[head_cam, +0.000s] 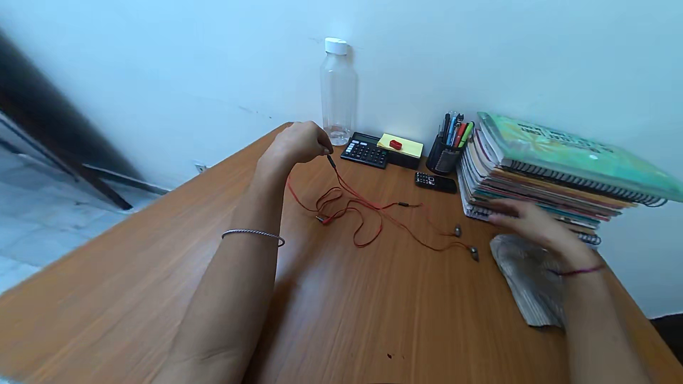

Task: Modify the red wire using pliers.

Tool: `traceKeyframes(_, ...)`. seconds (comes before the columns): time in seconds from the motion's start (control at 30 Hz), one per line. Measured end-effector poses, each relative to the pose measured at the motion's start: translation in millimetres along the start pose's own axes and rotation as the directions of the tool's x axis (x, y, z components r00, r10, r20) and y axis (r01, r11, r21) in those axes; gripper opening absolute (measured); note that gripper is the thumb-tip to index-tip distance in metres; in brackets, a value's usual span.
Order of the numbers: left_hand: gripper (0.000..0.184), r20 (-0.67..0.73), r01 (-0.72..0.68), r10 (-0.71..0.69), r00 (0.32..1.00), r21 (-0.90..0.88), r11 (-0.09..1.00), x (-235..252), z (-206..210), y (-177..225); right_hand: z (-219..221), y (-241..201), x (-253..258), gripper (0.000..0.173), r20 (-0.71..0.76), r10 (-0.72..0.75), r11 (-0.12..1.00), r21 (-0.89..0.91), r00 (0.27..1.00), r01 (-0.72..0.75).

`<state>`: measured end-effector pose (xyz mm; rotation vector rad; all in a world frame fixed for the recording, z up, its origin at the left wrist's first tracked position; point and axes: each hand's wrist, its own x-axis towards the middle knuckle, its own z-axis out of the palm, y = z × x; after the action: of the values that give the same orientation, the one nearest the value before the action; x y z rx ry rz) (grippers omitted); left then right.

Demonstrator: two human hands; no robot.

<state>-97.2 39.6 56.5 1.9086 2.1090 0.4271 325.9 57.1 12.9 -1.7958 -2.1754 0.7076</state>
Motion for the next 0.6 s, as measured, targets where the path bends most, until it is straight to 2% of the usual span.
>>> traceKeyframes(0.1,0.017,0.032,-0.023,0.023,0.999,-0.005,1.0,2,1,-2,-19,25,-16,0.046,-0.062,0.073,0.993,-0.09,0.995,-0.078)
traceKeyframes(0.17,0.018,0.056,-0.033,0.034,0.998,-0.007,0.999,2,1,-1,-19,39,-27,0.059,-0.036,0.103,0.985,-0.136,0.994,-0.107)
traceKeyframes(0.27,0.018,0.088,-0.027,0.027,0.996,0.001,1.0,2,1,4,-2,52,-50,0.084,-0.012,0.16,0.969,-0.189,0.987,-0.16)
traceKeyframes(0.33,0.019,0.11,-0.003,0.001,0.994,0.014,1.0,0,0,7,19,61,-61,0.091,-0.02,0.18,0.959,-0.217,0.983,-0.18)
traceKeyframes(0.4,0.019,0.128,0.01,-0.013,0.992,0.025,1.0,0,0,8,41,75,-70,0.073,-0.124,0.096,0.962,-0.243,0.988,-0.124)
traceKeyframes(0.5,0.018,0.154,0.018,-0.023,0.988,0.039,0.999,1,3,11,55,94,-71,0.043,-0.326,-0.114,0.961,-0.277,0.939,0.021)
traceKeyframes(0.6,0.016,0.178,0.018,-0.029,0.984,0.066,0.998,0,3,14,37,81,-63,0.038,-0.323,-0.11,0.978,-0.205,0.94,0.044)
